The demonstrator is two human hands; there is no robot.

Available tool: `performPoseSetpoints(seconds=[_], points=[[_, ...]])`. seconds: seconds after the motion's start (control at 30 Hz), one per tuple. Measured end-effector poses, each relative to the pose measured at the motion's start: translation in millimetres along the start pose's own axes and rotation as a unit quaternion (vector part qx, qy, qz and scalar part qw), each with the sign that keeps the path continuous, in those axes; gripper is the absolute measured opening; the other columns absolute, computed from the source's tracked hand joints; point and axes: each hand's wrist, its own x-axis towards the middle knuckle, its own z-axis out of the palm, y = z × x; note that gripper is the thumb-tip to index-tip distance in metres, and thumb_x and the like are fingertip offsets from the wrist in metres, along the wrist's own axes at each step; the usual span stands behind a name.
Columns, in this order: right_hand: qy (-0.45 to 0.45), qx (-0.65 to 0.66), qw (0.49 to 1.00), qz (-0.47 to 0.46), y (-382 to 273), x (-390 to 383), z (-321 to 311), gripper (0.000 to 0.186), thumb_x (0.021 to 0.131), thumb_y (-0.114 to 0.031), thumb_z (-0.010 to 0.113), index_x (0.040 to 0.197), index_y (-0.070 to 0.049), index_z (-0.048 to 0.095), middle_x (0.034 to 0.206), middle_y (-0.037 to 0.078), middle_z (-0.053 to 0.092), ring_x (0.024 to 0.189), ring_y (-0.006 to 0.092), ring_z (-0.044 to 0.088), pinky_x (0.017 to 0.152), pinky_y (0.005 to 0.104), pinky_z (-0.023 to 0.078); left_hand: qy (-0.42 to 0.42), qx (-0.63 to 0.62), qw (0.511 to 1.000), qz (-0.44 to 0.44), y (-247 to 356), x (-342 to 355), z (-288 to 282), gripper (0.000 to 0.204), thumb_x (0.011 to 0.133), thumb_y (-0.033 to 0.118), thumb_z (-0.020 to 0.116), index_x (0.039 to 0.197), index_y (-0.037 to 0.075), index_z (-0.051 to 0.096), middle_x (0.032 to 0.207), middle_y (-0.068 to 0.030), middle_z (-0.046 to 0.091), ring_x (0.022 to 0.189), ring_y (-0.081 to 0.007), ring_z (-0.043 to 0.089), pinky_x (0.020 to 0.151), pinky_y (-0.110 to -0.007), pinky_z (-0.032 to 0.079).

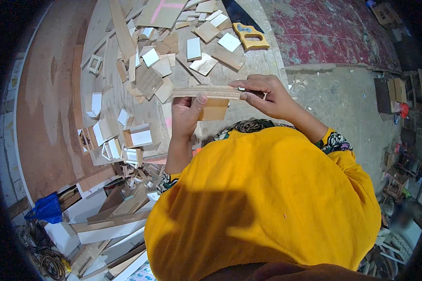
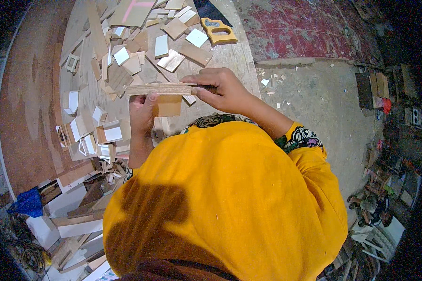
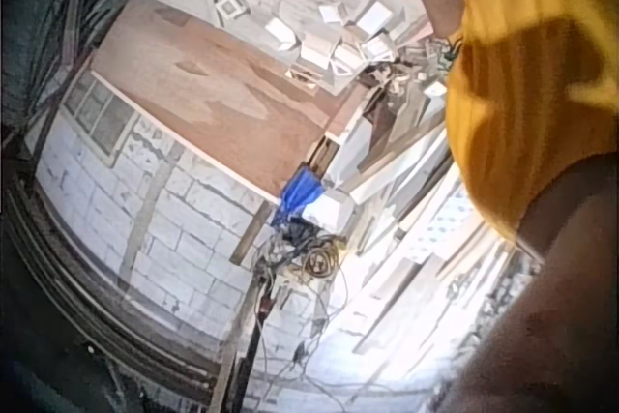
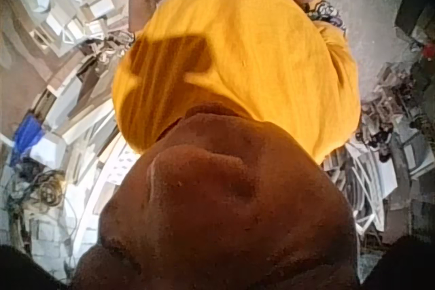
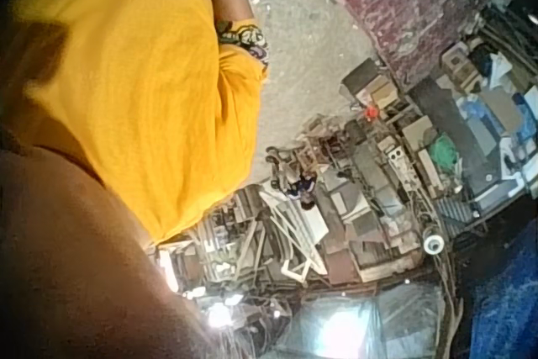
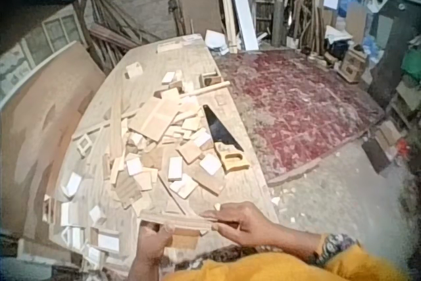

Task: Cutting a small piece of wood with a hand saw on a workbench.

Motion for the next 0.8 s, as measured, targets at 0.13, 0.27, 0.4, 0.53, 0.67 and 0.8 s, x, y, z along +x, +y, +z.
performPoseSetpoints(seconds=[0.13, 0.27, 0.4, 0.53, 0.67, 0.8], points=[[-0.024, -0.017, 0.999, 0.017, -9, 1, -7, 0.030, 0.077, -0.012, 0.060, 0.106, -0.007, 0.065, 0.067, 0.012, 0.057, 0.059, 0.0236, 0.055, 0.056, 0.0315, 0.042, 0.018, -0.005, 1.000, 0.022, 2, -3, 3, 0.042, 0.074, 0.026, 0.076, 0.103, 0.001, 0.060, 0.096, -0.0082, 0.063, 0.089, -0.0166, 0.059, 0.082, -0.031, 0.045], [-0.005, -0.002, 1.000, -0.004, -6, -1, -7, 0.029, 0.078, -0.013, 0.060, 0.106, -0.007, 0.065, 0.068, 0.012, 0.058, 0.060, 0.0229, 0.055, 0.056, 0.0312, 0.043, 0.000, 0.002, 0.999, 0.034, 4, -4, 3, 0.037, 0.076, 0.024, 0.075, 0.101, 0.001, 0.061, 0.094, -0.0077, 0.064, 0.086, -0.0148, 0.059, 0.081, -0.029, 0.045], [-0.019, 0.014, 1.000, 0.019, -1, -1, -6, 0.029, 0.078, -0.013, 0.061, 0.106, -0.006, 0.065, 0.074, 0.012, 0.061, 0.063, 0.0199, 0.057, 0.057, 0.0298, 0.044, -0.011, -0.003, 0.999, 0.050, 3, -2, 5, 0.034, 0.076, 0.022, 0.074, 0.101, 0.001, 0.062, 0.094, -0.0071, 0.064, 0.086, -0.0137, 0.058, 0.080, -0.029, 0.045], [-0.019, 0.083, 0.996, 0.039, 17, -4, 2, 0.031, 0.081, -0.012, 0.061, 0.112, -0.006, 0.063, 0.070, 0.004, 0.059, 0.058, 0.0110, 0.047, 0.054, 0.0249, 0.037, 0.004, -0.010, 1.000, 0.007, -3, 3, 6, 0.032, 0.078, 0.023, 0.072, 0.098, 0.001, 0.062, 0.091, -0.0060, 0.064, 0.082, -0.0127, 0.059, 0.076, -0.027, 0.046], [-0.048, 0.241, 0.950, 0.195, 25, -5, 6, 0.030, 0.083, -0.012, 0.059, 0.112, -0.003, 0.062, 0.077, 0.003, 0.062, 0.063, 0.0091, 0.052, 0.056, 0.0223, 0.042, -0.019, -0.008, 0.996, -0.083, -32, 15, -8, 0.031, 0.081, 0.027, 0.069, 0.092, 0.000, 0.062, 0.083, -0.0051, 0.064, 0.071, -0.0099, 0.058, 0.063, -0.023, 0.045], [-0.069, 0.265, 0.911, 0.310, 42, -4, 6, 0.031, 0.082, -0.014, 0.058, 0.110, -0.001, 0.062, 0.080, 0.004, 0.064, 0.066, 0.0109, 0.058, 0.058, 0.0228, 0.048, -0.069, -0.034, 0.981, -0.178, -42, 25, -5, 0.030, 0.082, 0.028, 0.067, 0.088, 0.000, 0.061, 0.077, -0.0047, 0.063, 0.064, -0.0086, 0.057, 0.056, -0.022, 0.044]])
